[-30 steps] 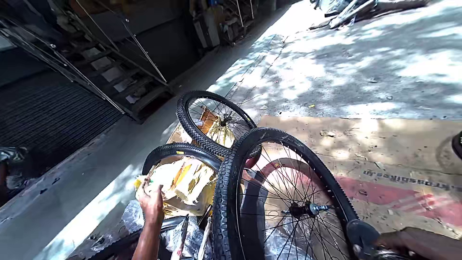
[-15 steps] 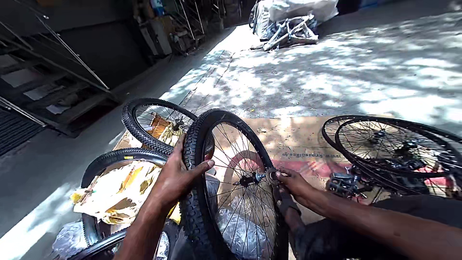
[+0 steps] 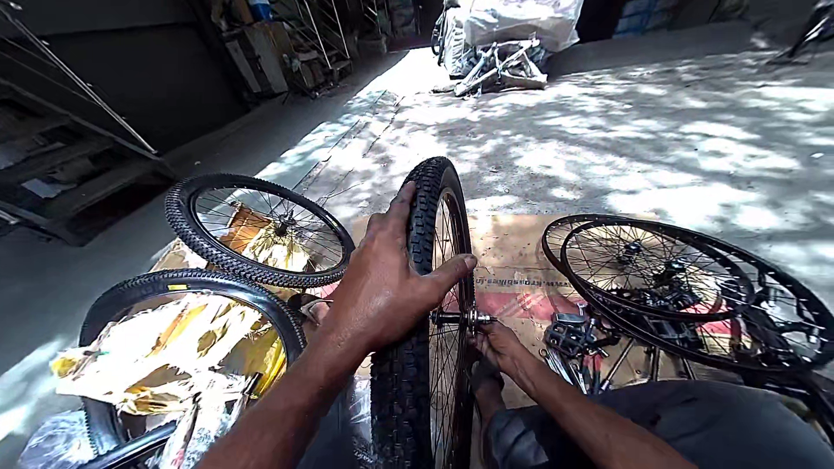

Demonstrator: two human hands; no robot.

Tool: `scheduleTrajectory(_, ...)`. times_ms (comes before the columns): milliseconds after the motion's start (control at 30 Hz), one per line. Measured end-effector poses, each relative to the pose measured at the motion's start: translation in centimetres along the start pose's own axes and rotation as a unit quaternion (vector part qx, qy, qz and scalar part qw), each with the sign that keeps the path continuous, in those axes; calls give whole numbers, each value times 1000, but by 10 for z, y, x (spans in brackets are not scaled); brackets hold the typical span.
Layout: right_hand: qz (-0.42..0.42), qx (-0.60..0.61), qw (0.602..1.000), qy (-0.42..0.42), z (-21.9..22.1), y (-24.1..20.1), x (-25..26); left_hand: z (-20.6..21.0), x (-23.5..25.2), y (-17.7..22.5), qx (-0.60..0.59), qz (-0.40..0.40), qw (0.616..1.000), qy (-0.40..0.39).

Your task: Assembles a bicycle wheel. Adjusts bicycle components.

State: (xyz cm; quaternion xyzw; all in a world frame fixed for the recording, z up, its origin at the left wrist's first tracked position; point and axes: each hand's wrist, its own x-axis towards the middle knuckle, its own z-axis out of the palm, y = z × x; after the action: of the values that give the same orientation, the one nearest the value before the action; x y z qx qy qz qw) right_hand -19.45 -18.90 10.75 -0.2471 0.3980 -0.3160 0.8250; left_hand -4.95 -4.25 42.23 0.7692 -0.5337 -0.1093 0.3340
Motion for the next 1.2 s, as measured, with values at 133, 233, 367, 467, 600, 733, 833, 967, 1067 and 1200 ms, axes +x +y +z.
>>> scheduleTrajectory(133,0,18,999,29,-2,-1,-7,9,5,15,11,14,1000,-5)
scheduleTrajectory(233,48,32,997,45,-2,3,-15,11,8,18,11,20,1000,-13)
scheduleTrajectory(367,123,-24,991,47,9,0,-44,11,11,14,1,23,1000,-10)
scheduleTrajectory(467,129,-139,982,16,15,-8,-56,8,8,13,6,20,1000,-7)
scheduleTrajectory(600,-52,-314,943,92,4,0,-48,4,5,11,10,14,1000,-7)
scheduleTrajectory(733,-186,-392,898,-75,-23,-12,-18,0,3,11,13,7,1000,-12)
scheduleTrajectory(833,52,-355,911,-201,-34,-52,-27,-2,2,8,13,4,1000,-9)
scheduleTrajectory(967,88,-420,892,-140,-28,-56,-26,-2,1,10,12,6,1000,-14)
scheduleTrajectory(1067,-51,-339,933,-106,-22,-40,-17,1,-1,11,11,9,1000,-15)
scheduleTrajectory(1200,119,-387,901,-156,-23,-48,-28,1,-1,10,13,17,1000,-9)
